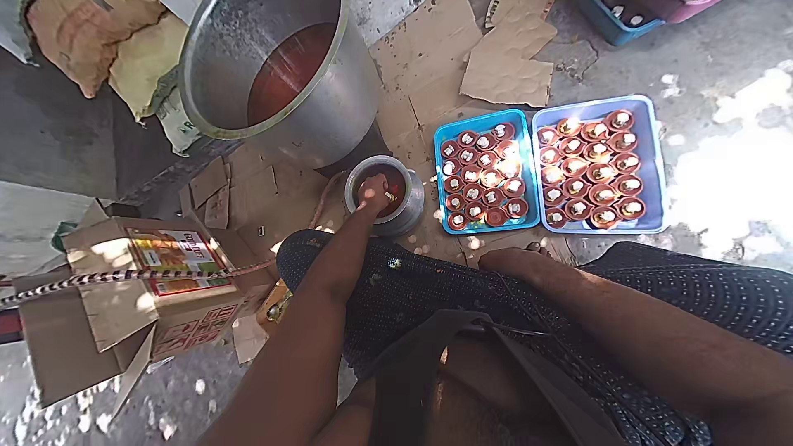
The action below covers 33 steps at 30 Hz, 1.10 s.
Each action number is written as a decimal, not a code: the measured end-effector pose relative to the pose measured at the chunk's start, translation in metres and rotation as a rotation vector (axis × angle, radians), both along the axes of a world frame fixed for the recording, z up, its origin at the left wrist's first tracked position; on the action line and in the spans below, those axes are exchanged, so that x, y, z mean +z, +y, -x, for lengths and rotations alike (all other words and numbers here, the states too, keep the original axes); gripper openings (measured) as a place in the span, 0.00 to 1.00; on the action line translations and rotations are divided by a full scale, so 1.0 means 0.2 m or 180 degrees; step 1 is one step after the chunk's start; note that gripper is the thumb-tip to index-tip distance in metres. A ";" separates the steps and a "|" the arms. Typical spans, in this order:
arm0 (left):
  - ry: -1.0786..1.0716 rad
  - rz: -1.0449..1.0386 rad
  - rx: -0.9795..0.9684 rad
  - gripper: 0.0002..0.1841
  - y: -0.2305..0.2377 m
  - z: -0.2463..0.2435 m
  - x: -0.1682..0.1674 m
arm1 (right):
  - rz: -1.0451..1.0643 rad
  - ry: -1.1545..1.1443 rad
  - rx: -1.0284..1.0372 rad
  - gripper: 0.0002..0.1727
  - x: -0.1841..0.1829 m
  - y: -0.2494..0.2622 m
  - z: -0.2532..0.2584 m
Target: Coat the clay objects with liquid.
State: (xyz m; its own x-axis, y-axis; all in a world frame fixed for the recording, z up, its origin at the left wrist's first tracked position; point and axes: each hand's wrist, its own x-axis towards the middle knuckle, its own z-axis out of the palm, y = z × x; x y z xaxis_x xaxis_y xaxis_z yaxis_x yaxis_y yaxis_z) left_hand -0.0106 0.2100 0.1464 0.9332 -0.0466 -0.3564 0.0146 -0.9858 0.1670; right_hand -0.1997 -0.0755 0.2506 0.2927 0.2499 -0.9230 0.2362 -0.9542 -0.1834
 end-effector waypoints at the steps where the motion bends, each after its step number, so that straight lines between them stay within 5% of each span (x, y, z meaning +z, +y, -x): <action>1: 0.0045 -0.0027 0.0006 0.20 0.00 0.00 0.00 | -0.0073 -0.0061 0.0031 0.14 -0.07 -0.03 0.01; 4: 0.0174 -0.0089 0.0025 0.20 0.00 0.01 -0.01 | -0.0185 -0.0161 0.0120 0.16 -0.27 -0.07 0.01; 12: 0.0345 -0.0300 -0.0016 0.20 -0.01 0.02 -0.02 | -0.0062 -0.0421 0.0031 0.13 -0.43 -0.09 0.03; 16: 0.0312 -0.0235 0.0013 0.20 -0.01 0.02 -0.01 | -0.0037 -0.0207 0.0126 0.15 -0.30 -0.07 0.01; 26: -0.0450 0.1356 0.0597 0.23 0.03 -0.02 0.05 | -0.0119 -0.0303 0.0007 0.14 -0.34 -0.10 0.03; 33: -0.0360 0.1663 0.0617 0.25 -0.02 -0.01 -0.04 | 0.0067 -0.0268 -0.0031 0.13 -0.31 -0.07 0.04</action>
State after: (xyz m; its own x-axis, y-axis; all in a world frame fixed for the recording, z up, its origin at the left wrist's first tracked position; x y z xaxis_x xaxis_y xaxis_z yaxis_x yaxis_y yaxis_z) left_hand -0.0092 0.2067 0.1385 0.9732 -0.0139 -0.2294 0.1408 -0.7529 0.6429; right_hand -0.2080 -0.0901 0.1877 0.3719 0.2275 -0.9000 0.2406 -0.9600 -0.1433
